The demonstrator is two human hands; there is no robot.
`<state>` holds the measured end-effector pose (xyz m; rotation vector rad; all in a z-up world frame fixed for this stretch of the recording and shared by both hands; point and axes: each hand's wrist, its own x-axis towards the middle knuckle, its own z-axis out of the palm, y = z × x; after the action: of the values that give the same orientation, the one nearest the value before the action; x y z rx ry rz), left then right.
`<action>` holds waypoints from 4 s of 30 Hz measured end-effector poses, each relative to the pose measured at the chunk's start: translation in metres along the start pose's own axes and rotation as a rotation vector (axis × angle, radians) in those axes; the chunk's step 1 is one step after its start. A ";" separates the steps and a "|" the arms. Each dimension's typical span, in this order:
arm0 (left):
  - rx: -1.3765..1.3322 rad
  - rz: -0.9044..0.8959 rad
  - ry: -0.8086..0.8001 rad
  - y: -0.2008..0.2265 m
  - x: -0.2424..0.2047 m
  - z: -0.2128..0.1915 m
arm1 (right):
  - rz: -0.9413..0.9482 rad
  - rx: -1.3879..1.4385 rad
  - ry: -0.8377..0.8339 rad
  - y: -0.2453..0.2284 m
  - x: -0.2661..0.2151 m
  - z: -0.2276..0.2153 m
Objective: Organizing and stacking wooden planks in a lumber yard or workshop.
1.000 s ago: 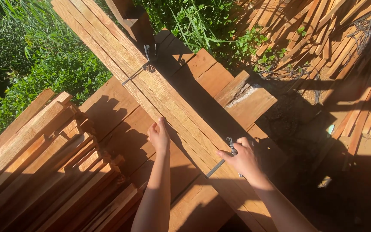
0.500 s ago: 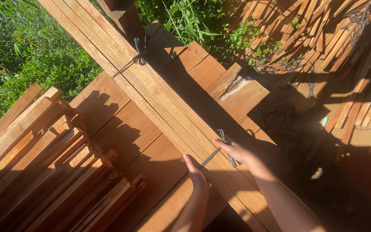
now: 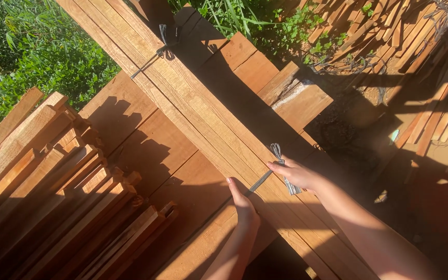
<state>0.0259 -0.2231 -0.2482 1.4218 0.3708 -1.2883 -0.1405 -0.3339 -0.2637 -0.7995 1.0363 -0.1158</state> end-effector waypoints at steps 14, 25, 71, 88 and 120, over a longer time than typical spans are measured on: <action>0.321 0.391 -0.178 0.002 0.042 0.012 | 0.116 -0.183 0.140 0.019 0.045 -0.016; 0.297 0.249 -0.015 0.000 0.030 0.000 | 0.204 -0.083 0.103 -0.005 0.008 0.007; 0.646 0.318 -0.093 -0.013 0.012 -0.105 | -0.697 -0.346 0.522 0.002 -0.092 0.001; 0.619 0.383 -0.049 -0.335 -0.205 -0.132 | -0.118 -0.151 0.290 0.294 -0.296 -0.070; 0.606 0.521 0.009 -0.431 -0.319 -0.141 | -0.096 -0.489 0.355 0.354 -0.412 -0.068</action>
<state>-0.3643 0.1707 -0.2304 1.8653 -0.4079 -0.9902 -0.5096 0.0665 -0.2103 -1.3053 1.3875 -0.0881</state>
